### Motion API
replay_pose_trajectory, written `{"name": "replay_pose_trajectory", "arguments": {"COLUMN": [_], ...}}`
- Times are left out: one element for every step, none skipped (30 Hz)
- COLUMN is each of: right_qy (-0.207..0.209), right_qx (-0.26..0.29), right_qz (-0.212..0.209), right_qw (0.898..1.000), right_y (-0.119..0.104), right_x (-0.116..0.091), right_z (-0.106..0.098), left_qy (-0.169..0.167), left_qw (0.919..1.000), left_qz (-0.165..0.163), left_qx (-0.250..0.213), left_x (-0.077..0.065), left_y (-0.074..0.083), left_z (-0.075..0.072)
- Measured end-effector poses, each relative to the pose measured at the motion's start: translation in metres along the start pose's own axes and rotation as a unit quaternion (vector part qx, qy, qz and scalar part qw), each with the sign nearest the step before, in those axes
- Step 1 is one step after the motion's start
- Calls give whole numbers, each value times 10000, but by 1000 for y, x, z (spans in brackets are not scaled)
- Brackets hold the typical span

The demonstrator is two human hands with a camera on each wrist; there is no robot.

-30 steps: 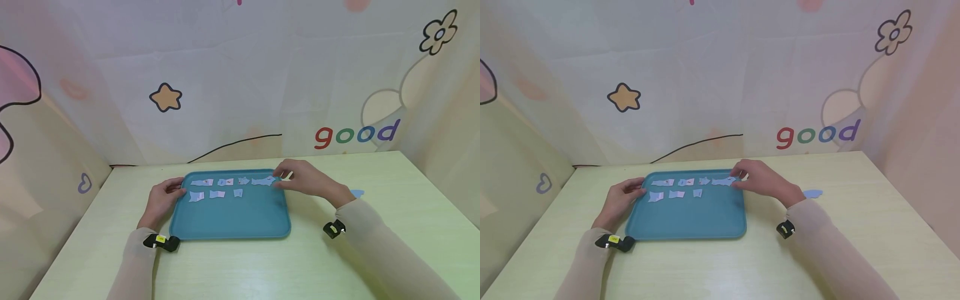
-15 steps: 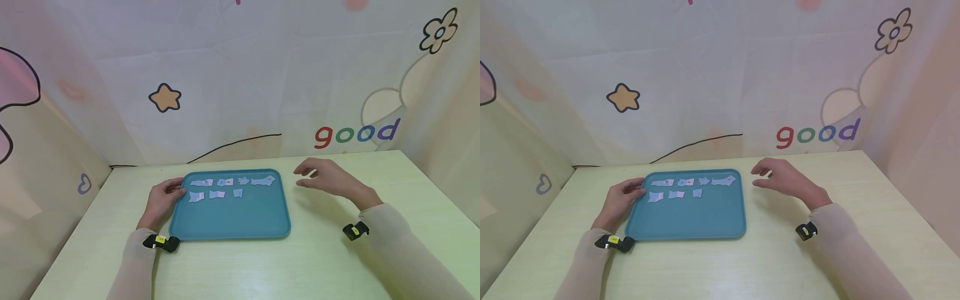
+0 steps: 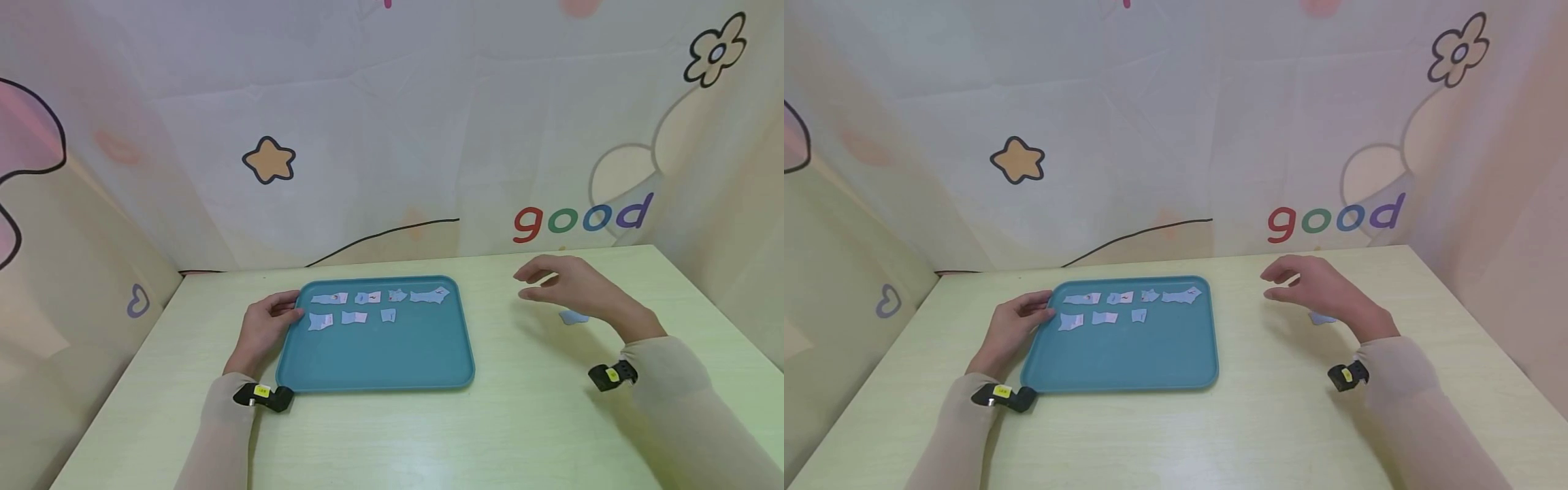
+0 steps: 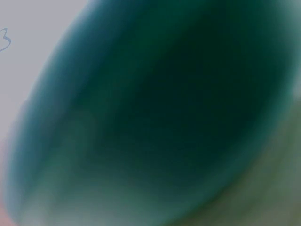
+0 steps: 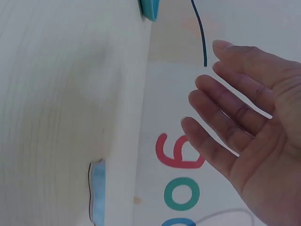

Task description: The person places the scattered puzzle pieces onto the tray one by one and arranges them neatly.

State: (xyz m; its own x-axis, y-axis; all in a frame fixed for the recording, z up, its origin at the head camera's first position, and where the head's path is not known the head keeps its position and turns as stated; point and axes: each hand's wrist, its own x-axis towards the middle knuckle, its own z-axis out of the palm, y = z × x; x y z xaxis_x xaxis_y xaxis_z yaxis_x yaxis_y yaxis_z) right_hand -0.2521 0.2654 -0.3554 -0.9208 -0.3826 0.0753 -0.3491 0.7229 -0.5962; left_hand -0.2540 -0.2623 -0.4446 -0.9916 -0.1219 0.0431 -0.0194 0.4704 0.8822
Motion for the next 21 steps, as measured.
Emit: {"name": "replay_pose_trajectory", "arguments": {"right_qy": [6,15,21,29,36,39,43,50,51,54,50,41,33,21,9,-1,-7,-8,-3,4,15], "right_qx": [-5,-3,-3,-12,-5,2,8,25,33,36,43,45,38,32,14,-4,-29,-65,-88,-112,-148], "right_qz": [36,51,59,70,94,108,140,152,182,211,244,258,274,297,313,331,345,355,359,361,355], "right_qw": [10000,10000,10000,10000,9999,9999,9999,9999,9998,9998,9997,9996,9996,9996,9995,9995,9994,9993,9993,9993,9993], "right_y": [2,5,7,9,11,13,14,16,18,19,21,23,25,28,30,32,35,38,40,43,46], "right_x": [-1,-2,-3,-4,-5,-7,-8,-9,-11,-12,-14,-15,-16,-17,-18,-19,-20,-21,-22,-23,-24], "right_z": [-1,-2,-3,-5,-6,-7,-9,-10,-12,-13,-14,-16,-17,-18,-19,-20,-20,-21,-22,-23,-24], "left_qy": [2,6,3,-2,-5,-7,-13,-20,-30,-37,-43,-49,-55,-52,-48,-44,-39,-35,-31,-24,-22], "left_qw": [10000,10000,10000,10000,10000,10000,10000,10000,10000,10000,10000,9999,9999,9999,10000,10000,10000,10000,10000,10000,10000], "left_qz": [5,3,0,-5,-11,-19,-29,-38,-46,-49,-53,-63,-65,-67,-63,-53,-47,-31,-8,0,10], "left_qx": [-8,-18,-22,-31,-31,-34,-40,-45,-58,-57,-56,-64,-71,-65,-54,-37,-29,-15,4,15,17], "left_x": [0,0,0,0,0,0,0,0,1,1,1,1,1,1,1,1,1,1,1,1,2], "left_y": [0,0,-1,0,0,0,0,0,0,0,0,0,0,0,0,0,0,0,0,-1,-1], "left_z": [0,0,-1,0,0,0,0,0,0,1,1,1,1,1,1,1,1,0,0,0,0]}}
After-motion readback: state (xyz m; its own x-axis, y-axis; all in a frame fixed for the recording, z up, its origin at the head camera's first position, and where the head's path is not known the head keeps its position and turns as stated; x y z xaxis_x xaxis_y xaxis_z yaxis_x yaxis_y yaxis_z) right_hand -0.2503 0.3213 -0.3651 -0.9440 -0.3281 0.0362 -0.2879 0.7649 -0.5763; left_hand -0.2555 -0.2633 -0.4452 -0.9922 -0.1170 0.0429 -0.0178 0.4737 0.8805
